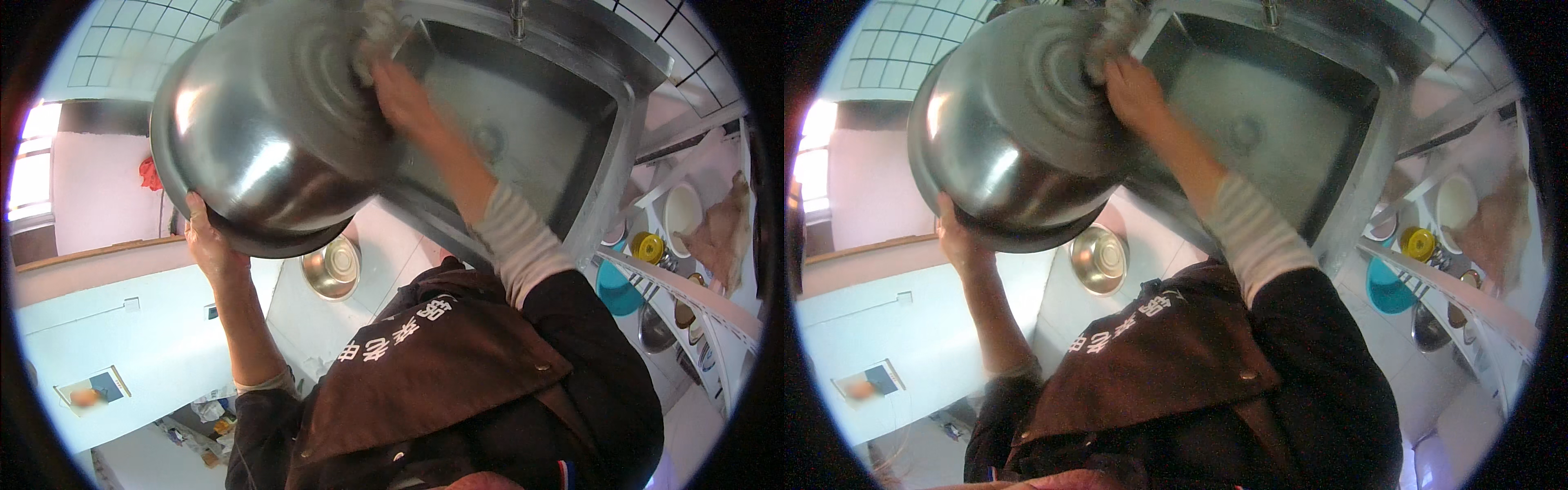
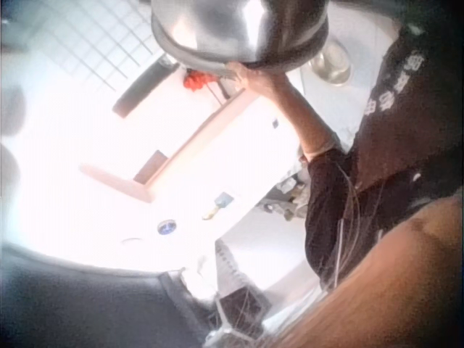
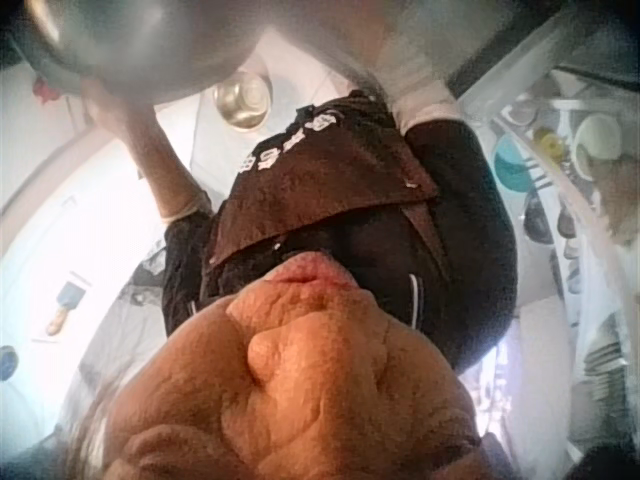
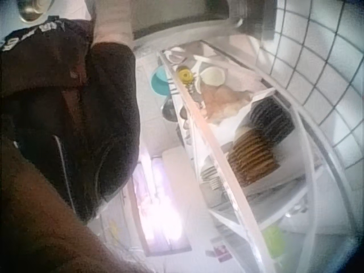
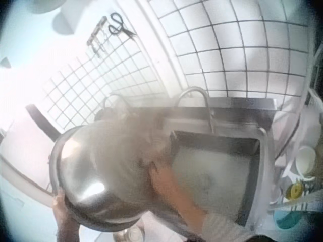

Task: The person washes a large metal bowl in a kitchen sink using a scrubbing pad and water, then dries it with a cloth. The person repeats the process with a second metal bowl.

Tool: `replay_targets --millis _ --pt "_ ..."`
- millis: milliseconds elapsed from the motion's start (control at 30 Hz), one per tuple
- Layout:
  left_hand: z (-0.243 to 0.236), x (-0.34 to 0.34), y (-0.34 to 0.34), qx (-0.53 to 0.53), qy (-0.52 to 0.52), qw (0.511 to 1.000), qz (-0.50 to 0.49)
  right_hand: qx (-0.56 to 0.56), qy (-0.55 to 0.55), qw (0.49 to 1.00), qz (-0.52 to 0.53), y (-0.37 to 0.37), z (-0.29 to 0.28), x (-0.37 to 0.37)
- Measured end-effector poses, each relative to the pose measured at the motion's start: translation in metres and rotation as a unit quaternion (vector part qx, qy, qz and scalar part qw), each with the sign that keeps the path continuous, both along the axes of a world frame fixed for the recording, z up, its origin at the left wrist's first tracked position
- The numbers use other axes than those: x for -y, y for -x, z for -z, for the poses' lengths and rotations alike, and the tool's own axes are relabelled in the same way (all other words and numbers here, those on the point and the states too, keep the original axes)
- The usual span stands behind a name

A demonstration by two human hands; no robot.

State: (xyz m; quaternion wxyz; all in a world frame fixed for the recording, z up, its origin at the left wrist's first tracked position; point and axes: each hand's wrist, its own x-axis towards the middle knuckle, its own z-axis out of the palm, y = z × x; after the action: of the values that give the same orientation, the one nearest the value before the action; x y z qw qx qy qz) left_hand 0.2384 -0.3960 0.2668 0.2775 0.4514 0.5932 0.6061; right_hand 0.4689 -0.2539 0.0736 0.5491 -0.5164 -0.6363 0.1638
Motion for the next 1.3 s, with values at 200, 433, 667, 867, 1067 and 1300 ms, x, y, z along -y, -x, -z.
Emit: replay_targets --millis 200,433,667,867,1067,1300 --pt "0.010 0.011 0.026 0.028 0.020 0.999 -0.009 -0.103 -0.085 0.991 -0.021 -0.004 -0.025 0.062" --pt "0.006 0.008 0.028 -0.037 -0.005 0.997 -0.062 -0.131 0.158 0.970 -0.134 -0.044 0.000 0.011" --pt "0.011 0.010 0.029 -0.026 -0.014 0.997 -0.068 0.334 0.267 0.895 0.126 -0.078 0.164 0.010" --pt "0.014 0.019 0.041 -0.037 -0.002 0.999 0.017 0.083 0.526 0.823 -0.198 -0.098 0.199 0.002" --pt "0.013 0.016 0.046 -0.024 0.003 0.998 0.059 -0.518 0.490 0.694 -0.097 -0.144 0.120 0.068" --pt "0.016 0.015 0.047 -0.006 -0.011 0.998 0.063 -0.616 0.442 0.634 -0.152 -0.192 0.194 0.098"
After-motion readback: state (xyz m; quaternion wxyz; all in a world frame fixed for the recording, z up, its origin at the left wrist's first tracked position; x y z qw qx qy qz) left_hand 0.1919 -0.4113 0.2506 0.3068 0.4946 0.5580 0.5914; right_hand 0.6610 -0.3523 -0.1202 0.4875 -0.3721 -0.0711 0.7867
